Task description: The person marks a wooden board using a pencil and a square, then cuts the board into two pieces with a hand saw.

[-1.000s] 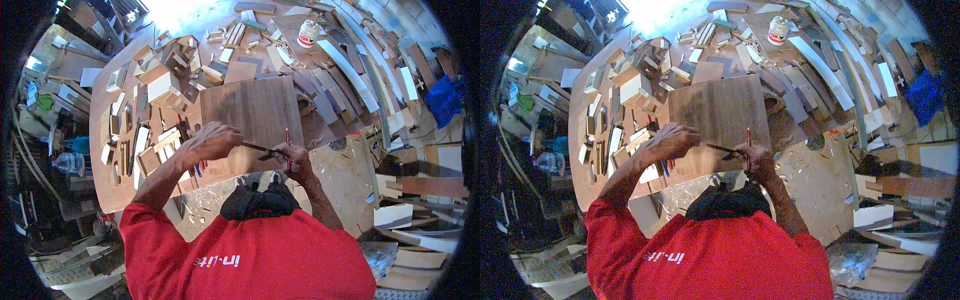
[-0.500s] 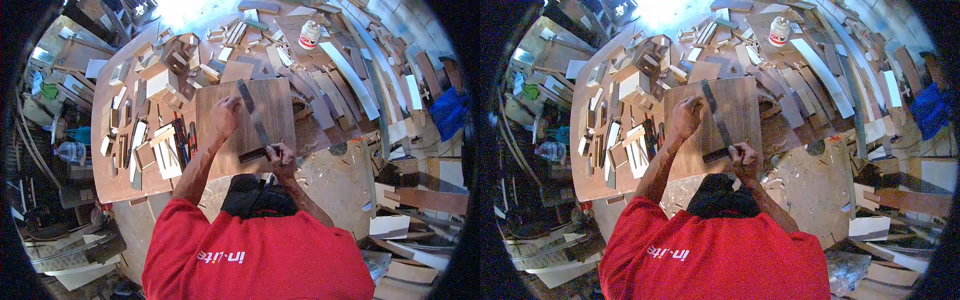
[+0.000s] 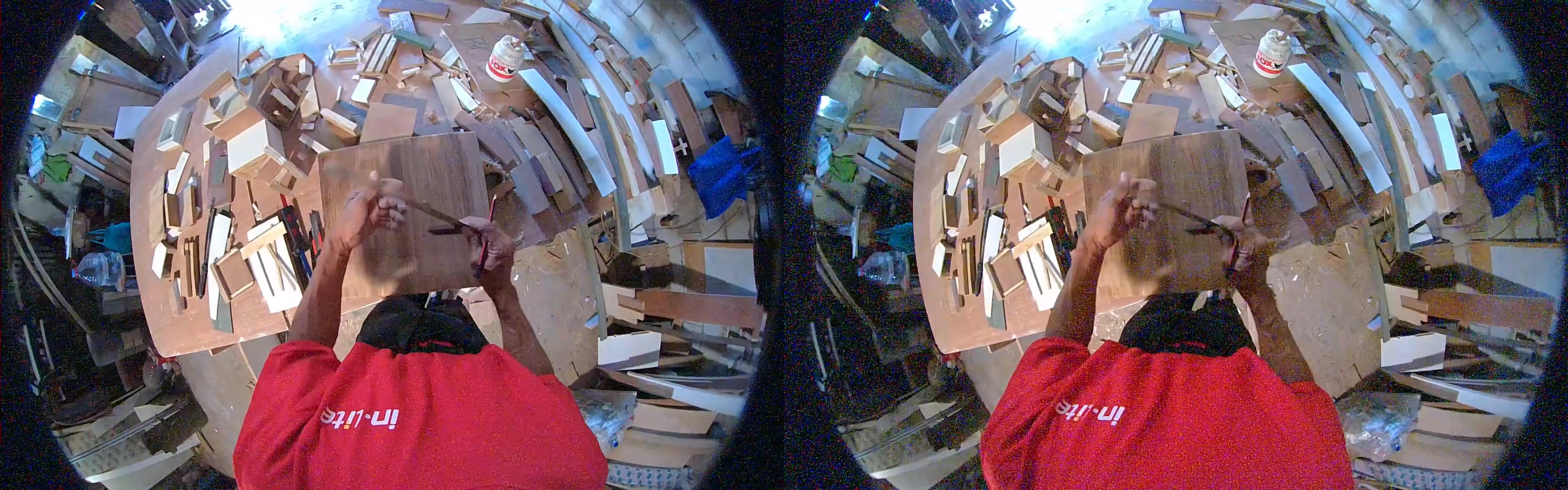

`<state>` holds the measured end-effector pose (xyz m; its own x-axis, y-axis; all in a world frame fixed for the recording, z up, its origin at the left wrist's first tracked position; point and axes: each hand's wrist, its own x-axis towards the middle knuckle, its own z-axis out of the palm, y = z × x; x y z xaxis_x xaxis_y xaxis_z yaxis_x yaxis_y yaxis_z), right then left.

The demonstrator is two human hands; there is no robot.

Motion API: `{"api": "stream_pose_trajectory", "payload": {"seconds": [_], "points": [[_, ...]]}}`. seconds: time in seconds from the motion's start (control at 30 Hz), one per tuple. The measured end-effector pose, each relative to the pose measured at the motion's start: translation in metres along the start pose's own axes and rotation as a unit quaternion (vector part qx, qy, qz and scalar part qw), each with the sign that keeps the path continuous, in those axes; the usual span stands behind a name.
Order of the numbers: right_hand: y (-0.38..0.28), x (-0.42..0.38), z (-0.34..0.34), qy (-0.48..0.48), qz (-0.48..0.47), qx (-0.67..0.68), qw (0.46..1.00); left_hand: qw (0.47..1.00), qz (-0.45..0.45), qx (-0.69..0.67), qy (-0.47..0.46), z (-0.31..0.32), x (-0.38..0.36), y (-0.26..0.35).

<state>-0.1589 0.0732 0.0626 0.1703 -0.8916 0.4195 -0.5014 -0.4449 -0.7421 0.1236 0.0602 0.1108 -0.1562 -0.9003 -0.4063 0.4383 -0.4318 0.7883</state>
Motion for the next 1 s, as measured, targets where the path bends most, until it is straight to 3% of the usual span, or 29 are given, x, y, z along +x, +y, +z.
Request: {"api": "stream_pose_trajectory", "payload": {"seconds": [0.03, 0.07, 0.13, 0.17, 0.27, 0.33, 0.4, 0.5, 0.57, 0.6, 0.67, 0.77, 0.87, 0.9, 1.0], "points": [[-0.022, 0.021, -0.010, -0.028, -0.014, 0.066, 0.997, 0.990, -0.064, -0.085, -0.096, 0.001, -0.006, 0.010], [-0.032, 0.035, -0.018, -0.028, -0.012, 0.064, 0.997, 0.989, -0.066, -0.086, -0.098, 0.002, -0.011, 0.014], [-0.044, 0.055, -0.031, -0.079, -0.157, 0.016, 0.984, 0.965, -0.002, -0.012, -0.261, 0.005, -0.021, 0.020], [-0.051, 0.062, -0.034, -0.086, -0.177, 0.009, 0.980, 0.964, -0.059, -0.067, -0.252, 0.007, -0.024, 0.023], [-0.056, 0.078, -0.035, -0.097, -0.212, 0.017, 0.972, 0.962, -0.082, 0.043, -0.258, 0.009, -0.026, 0.035], [-0.055, 0.083, -0.029, -0.109, -0.208, 0.001, 0.972, 0.954, -0.078, -0.014, -0.288, 0.018, -0.025, 0.034], [-0.053, 0.088, -0.023, -0.121, -0.202, -0.016, 0.972, 0.955, -0.093, -0.117, -0.256, 0.027, -0.030, 0.036], [-0.045, 0.091, -0.002, -0.087, -0.142, 0.004, 0.986, 0.981, -0.038, -0.039, -0.185, 0.022, -0.018, 0.022], [-0.033, 0.087, 0.019, 0.043, -0.015, 0.188, 0.981, 0.995, 0.039, 0.018, -0.085, 0.022, 0.001, 0.008], [-0.026, 0.078, 0.028, 0.045, -0.014, 0.188, 0.981, 0.995, 0.038, 0.020, -0.086, 0.018, 0.014, 0.000], [-0.023, 0.048, 0.041, -0.042, 0.124, 0.051, 0.990, 0.990, 0.131, 0.011, -0.048, 0.011, 0.039, -0.012], [-0.076, 0.024, 0.058, -0.070, 0.196, 0.093, 0.974, 0.992, 0.122, 0.040, 0.004, 0.003, 0.069, -0.025], [-0.071, 0.006, 0.092, 0.011, 0.138, 0.044, 0.989, 0.990, 0.108, 0.080, 0.046, 0.003, 0.084, -0.029], [-0.076, 0.007, 0.092, -0.029, 0.184, 0.017, 0.982, 0.986, 0.109, 0.106, 0.067, 0.004, 0.089, -0.031], [-0.060, 0.046, 0.134, -0.019, 0.173, -0.013, 0.985, 0.980, 0.122, 0.131, 0.083, 0.005, 0.105, -0.035]]}}
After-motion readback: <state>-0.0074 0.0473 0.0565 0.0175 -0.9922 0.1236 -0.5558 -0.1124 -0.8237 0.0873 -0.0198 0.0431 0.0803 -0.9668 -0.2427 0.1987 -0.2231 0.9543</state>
